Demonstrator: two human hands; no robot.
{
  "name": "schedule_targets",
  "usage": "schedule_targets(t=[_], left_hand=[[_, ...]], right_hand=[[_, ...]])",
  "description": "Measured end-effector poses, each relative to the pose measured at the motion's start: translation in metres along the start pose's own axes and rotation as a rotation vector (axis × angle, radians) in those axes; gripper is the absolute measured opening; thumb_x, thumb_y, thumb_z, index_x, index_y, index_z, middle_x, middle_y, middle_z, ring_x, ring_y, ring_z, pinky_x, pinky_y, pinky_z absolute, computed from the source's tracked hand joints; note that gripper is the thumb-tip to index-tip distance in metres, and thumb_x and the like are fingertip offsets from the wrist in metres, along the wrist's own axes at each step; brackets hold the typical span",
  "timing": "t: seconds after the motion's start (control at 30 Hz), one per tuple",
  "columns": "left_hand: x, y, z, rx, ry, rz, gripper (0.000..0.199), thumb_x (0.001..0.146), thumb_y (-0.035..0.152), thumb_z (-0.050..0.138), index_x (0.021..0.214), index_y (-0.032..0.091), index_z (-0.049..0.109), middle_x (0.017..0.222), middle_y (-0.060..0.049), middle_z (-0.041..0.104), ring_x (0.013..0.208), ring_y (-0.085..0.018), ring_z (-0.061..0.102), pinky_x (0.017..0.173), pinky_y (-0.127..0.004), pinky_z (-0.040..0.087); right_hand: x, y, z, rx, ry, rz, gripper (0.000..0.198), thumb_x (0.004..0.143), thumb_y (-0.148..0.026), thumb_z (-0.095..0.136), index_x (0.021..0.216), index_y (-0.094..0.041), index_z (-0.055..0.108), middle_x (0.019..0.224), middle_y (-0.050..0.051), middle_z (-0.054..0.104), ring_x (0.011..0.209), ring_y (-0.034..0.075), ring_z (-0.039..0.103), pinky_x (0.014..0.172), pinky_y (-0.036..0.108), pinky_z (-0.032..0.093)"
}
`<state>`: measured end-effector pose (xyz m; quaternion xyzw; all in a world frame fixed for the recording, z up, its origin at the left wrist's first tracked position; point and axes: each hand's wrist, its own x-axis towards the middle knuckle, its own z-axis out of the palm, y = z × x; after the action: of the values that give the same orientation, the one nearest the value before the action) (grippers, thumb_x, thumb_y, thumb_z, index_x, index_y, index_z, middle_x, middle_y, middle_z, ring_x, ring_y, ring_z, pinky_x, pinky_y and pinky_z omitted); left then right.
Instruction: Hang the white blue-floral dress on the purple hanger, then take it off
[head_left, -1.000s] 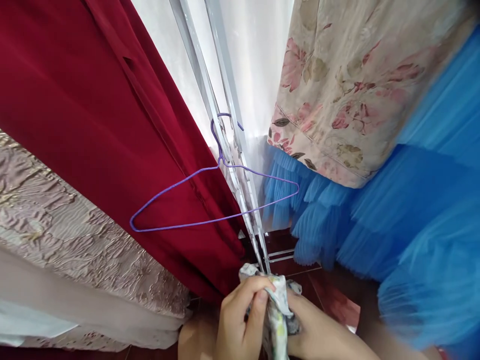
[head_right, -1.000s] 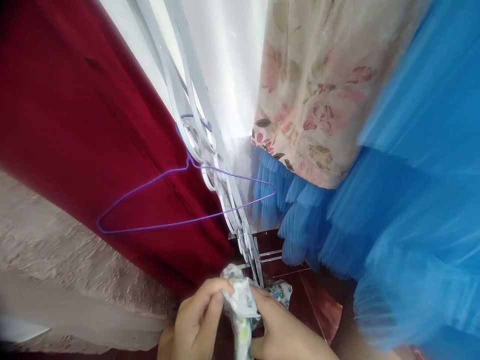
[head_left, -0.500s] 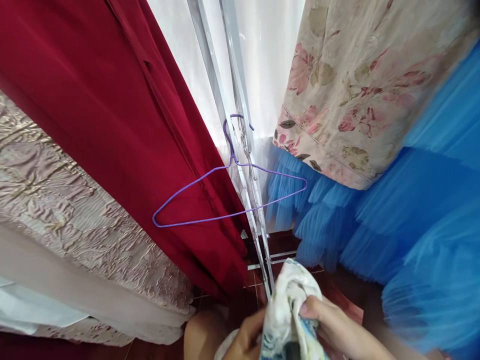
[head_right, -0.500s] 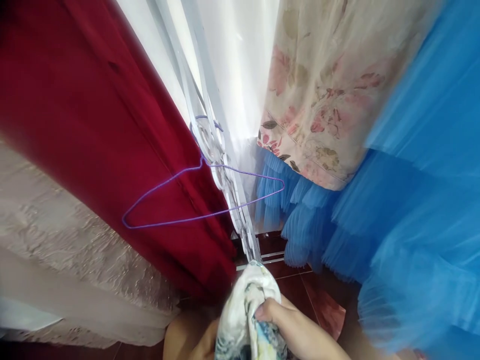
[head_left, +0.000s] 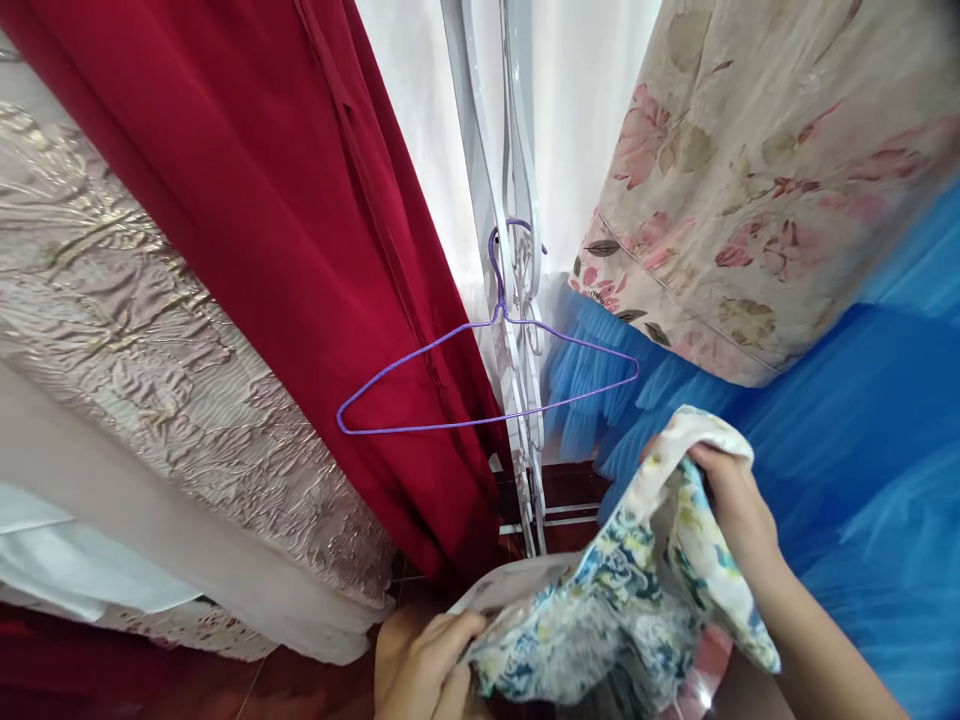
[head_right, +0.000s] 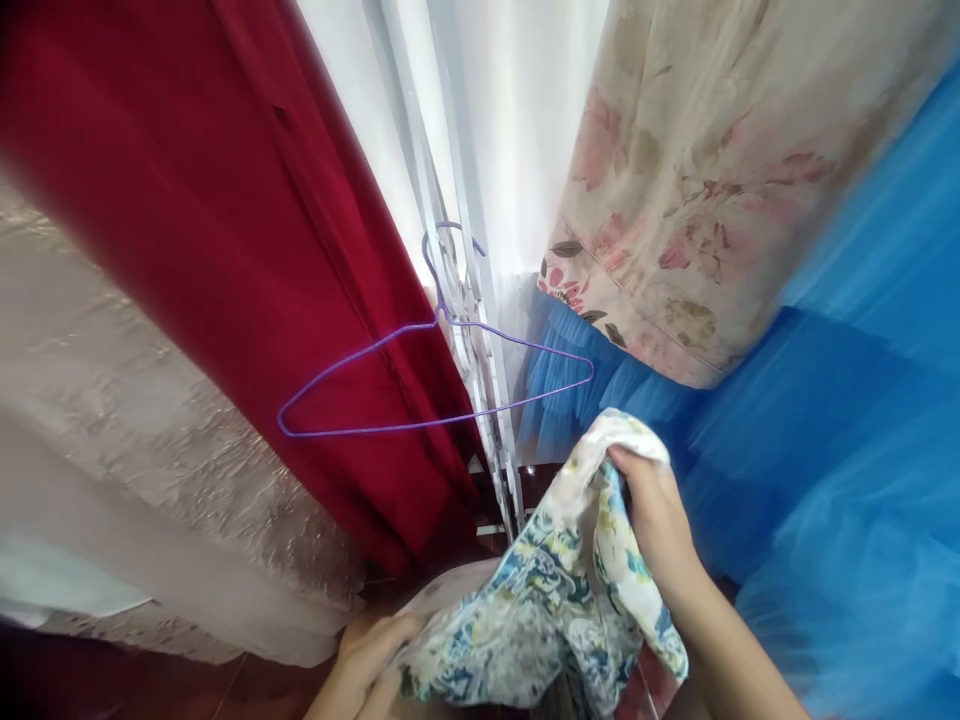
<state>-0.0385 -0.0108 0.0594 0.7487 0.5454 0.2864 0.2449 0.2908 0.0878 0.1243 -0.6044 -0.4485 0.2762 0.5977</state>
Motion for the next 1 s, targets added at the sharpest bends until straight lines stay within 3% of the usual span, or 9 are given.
schedule_targets(t=[0.1, 0.17, 0.23, 0.4, 0.47, 0.57, 0.7, 0.83, 1.0], left_hand=[[0.005, -0.008, -0.025, 0.035, 0.099, 0.061, 0.029, 0.092, 0.016, 0.039, 0.074, 0.021, 0.062, 0.074, -0.003, 0.065, 0.074, -0.018, 0.064, 0.070, -0.025, 0.050], [0.009, -0.011, -0.046, 0.060, 0.220, 0.065, 0.030, 0.091, 0.013, 0.038, 0.066, 0.020, 0.054, 0.070, -0.002, 0.059, 0.070, -0.016, 0.060, 0.066, -0.025, 0.048], [0.013, -0.010, -0.068, 0.089, 0.352, 0.085, 0.029, 0.088, 0.009, 0.038, 0.066, 0.020, 0.052, 0.073, -0.002, 0.059, 0.072, -0.016, 0.060, 0.067, -0.025, 0.048], [0.029, -0.005, -0.119, 0.357, 0.660, 0.221, 0.024, 0.082, 0.006, 0.046, 0.076, 0.021, 0.065, 0.101, -0.004, 0.068, 0.103, -0.022, 0.062, 0.097, -0.036, 0.046], [0.040, -0.004, -0.136, 0.405, 0.754, 0.215, 0.023, 0.082, 0.008, 0.049, 0.080, 0.021, 0.068, 0.109, -0.005, 0.068, 0.106, -0.023, 0.063, 0.100, -0.038, 0.046], [0.061, -0.002, -0.158, 0.385, 0.856, 0.183, 0.026, 0.078, 0.008, 0.048, 0.080, 0.021, 0.072, 0.101, -0.003, 0.070, 0.099, -0.021, 0.066, 0.097, -0.037, 0.050], [0.088, -0.001, -0.177, 0.374, 0.880, 0.147, 0.033, 0.077, 0.009, 0.047, 0.088, 0.018, 0.076, 0.097, -0.003, 0.072, 0.101, -0.021, 0.067, 0.098, -0.035, 0.051], [0.108, -0.007, -0.184, 0.389, 0.789, 0.060, 0.037, 0.078, 0.011, 0.048, 0.096, 0.018, 0.079, 0.103, -0.003, 0.074, 0.101, -0.021, 0.068, 0.095, -0.033, 0.052], [0.120, -0.019, -0.182, 0.379, 0.667, -0.050, 0.039, 0.078, 0.014, 0.047, 0.097, 0.022, 0.080, 0.101, -0.002, 0.075, 0.093, -0.021, 0.069, 0.085, -0.032, 0.052]], right_hand=[[0.018, -0.013, 0.025, 0.095, -0.206, -0.088, 0.041, 0.094, -0.053, 0.053, 0.112, -0.024, 0.075, 0.121, 0.006, 0.073, 0.117, 0.032, 0.063, 0.103, 0.041, 0.047], [0.025, -0.018, 0.046, 0.164, -0.404, -0.157, 0.041, 0.098, -0.051, 0.050, 0.120, -0.025, 0.072, 0.125, 0.005, 0.072, 0.113, 0.030, 0.065, 0.104, 0.041, 0.046], [0.031, -0.017, 0.067, 0.164, -0.509, -0.228, 0.041, 0.099, -0.048, 0.049, 0.127, -0.025, 0.068, 0.128, 0.005, 0.070, 0.116, 0.029, 0.064, 0.106, 0.041, 0.045], [0.047, -0.003, 0.090, -0.041, -0.512, -0.390, 0.033, 0.098, -0.042, 0.051, 0.114, -0.023, 0.072, 0.121, 0.006, 0.073, 0.119, 0.031, 0.064, 0.105, 0.043, 0.045], [0.050, -0.001, 0.088, -0.094, -0.498, -0.394, 0.032, 0.099, -0.042, 0.049, 0.113, -0.024, 0.072, 0.117, 0.006, 0.074, 0.115, 0.032, 0.065, 0.101, 0.043, 0.047], [0.048, -0.003, 0.079, -0.125, -0.520, -0.407, 0.034, 0.100, -0.043, 0.047, 0.117, -0.025, 0.070, 0.120, 0.005, 0.074, 0.112, 0.031, 0.067, 0.097, 0.041, 0.048], [0.044, -0.007, 0.071, -0.147, -0.540, -0.394, 0.038, 0.101, -0.049, 0.047, 0.112, -0.022, 0.071, 0.114, 0.006, 0.075, 0.102, 0.031, 0.068, 0.090, 0.039, 0.050], [0.042, -0.007, 0.067, -0.136, -0.536, -0.378, 0.040, 0.100, -0.052, 0.046, 0.101, -0.020, 0.070, 0.106, 0.006, 0.075, 0.098, 0.032, 0.068, 0.085, 0.037, 0.050], [0.039, -0.008, 0.066, -0.092, -0.554, -0.417, 0.035, 0.102, -0.046, 0.046, 0.104, -0.020, 0.069, 0.108, 0.006, 0.074, 0.100, 0.030, 0.067, 0.086, 0.036, 0.048]])
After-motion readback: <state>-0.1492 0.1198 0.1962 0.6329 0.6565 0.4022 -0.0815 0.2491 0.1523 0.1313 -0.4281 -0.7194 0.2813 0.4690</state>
